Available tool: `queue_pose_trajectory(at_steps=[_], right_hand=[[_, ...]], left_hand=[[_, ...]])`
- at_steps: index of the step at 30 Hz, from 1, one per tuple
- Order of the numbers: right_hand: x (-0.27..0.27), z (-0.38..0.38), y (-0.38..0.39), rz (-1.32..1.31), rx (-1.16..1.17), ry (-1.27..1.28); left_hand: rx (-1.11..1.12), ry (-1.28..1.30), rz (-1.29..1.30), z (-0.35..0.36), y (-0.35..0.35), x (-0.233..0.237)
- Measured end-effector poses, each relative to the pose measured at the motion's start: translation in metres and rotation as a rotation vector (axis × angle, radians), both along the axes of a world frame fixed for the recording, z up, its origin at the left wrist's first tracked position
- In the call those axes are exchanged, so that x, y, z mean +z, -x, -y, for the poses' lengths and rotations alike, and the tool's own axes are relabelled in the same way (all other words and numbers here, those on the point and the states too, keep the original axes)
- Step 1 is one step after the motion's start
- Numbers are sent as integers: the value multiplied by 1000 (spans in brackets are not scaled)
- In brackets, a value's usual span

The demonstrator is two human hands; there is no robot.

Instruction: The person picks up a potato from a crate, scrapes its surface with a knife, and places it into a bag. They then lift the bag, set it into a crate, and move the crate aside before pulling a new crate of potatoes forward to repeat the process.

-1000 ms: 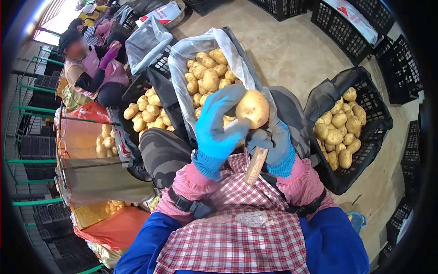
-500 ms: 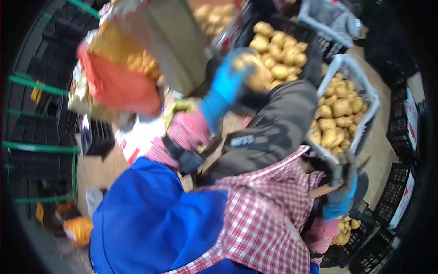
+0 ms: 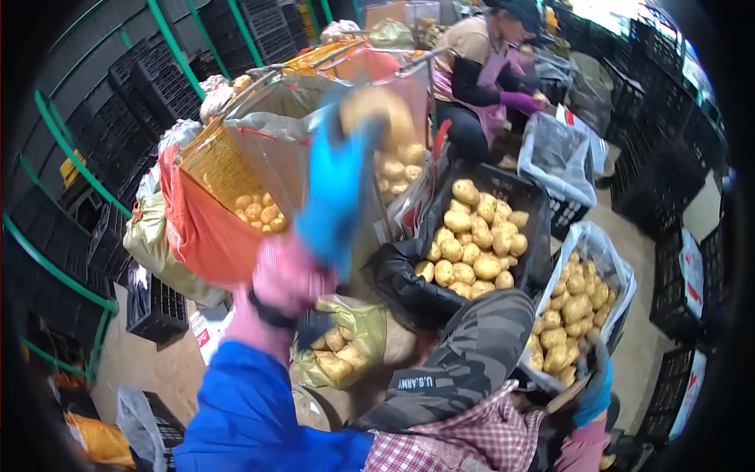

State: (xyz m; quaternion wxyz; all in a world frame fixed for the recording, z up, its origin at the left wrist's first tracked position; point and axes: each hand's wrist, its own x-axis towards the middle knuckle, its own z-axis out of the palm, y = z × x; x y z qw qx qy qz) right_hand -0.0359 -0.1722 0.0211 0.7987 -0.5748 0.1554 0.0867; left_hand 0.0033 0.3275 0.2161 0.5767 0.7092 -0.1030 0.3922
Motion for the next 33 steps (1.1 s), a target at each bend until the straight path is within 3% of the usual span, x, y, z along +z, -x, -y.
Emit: queue_pose_trajectory(at_steps=[3,4,5,6,7,8,9,11,12,13,14,15,16,19,22,23,26,28,29,31,32,33], right_hand=[[18,12,-2,305,135,198],[11,28,-1,303,78,173],[8,44,-1,410,92,422],[13,60,-5,458,89,359],[23,70,-8,289,-50,140],[29,79,-5,152,-181,-91],[25,88,4,204,-258,6],[20,95,8,305,-373,216],[14,104,10,213,-427,143],[8,113,10,126,-480,68],[4,119,10,49,-532,-7],[9,120,13,76,-470,-145],[17,116,14,141,-450,-36],[17,126,13,250,-422,230],[32,129,11,181,-463,189],[32,132,12,196,-458,155],[27,136,7,47,-419,-1],[22,133,7,61,-329,22],[19,131,7,73,-280,39],[-1,117,6,252,-233,321],[-14,107,6,336,-209,463],[-14,88,4,463,-258,738]], left_hand=[[-10,-246,57,-26,-94,70],[-168,-247,-18,-32,-116,86],[-442,-171,-149,-32,-134,103],[-727,-84,-328,-15,-153,110],[-903,-78,-533,6,-180,106],[-633,-722,-571,55,-209,82],[-282,-1341,-525,113,-234,48],[-257,-1429,-491,205,-230,-59],[-606,-916,-553,260,-187,-128],[-769,-846,-336,320,-150,-169],[-640,-1079,-386,356,-151,-218],[-523,-1144,-385,386,-159,-273],[-402,-1204,-379,412,-167,-314],[-256,-1271,-796,466,-166,-360],[-153,-1215,-817,473,-181,-385],[-427,-1030,-855,462,-193,-386],[-969,54,-1102,446,-177,-345],[-1210,667,-1351,436,-134,-258],[-1223,491,-1139,419,-123,-256],[-1605,793,-1202,386,-100,-221],[-1339,706,-1146,382,-72,-198],[-1510,858,-1139,367,-59,-195]])
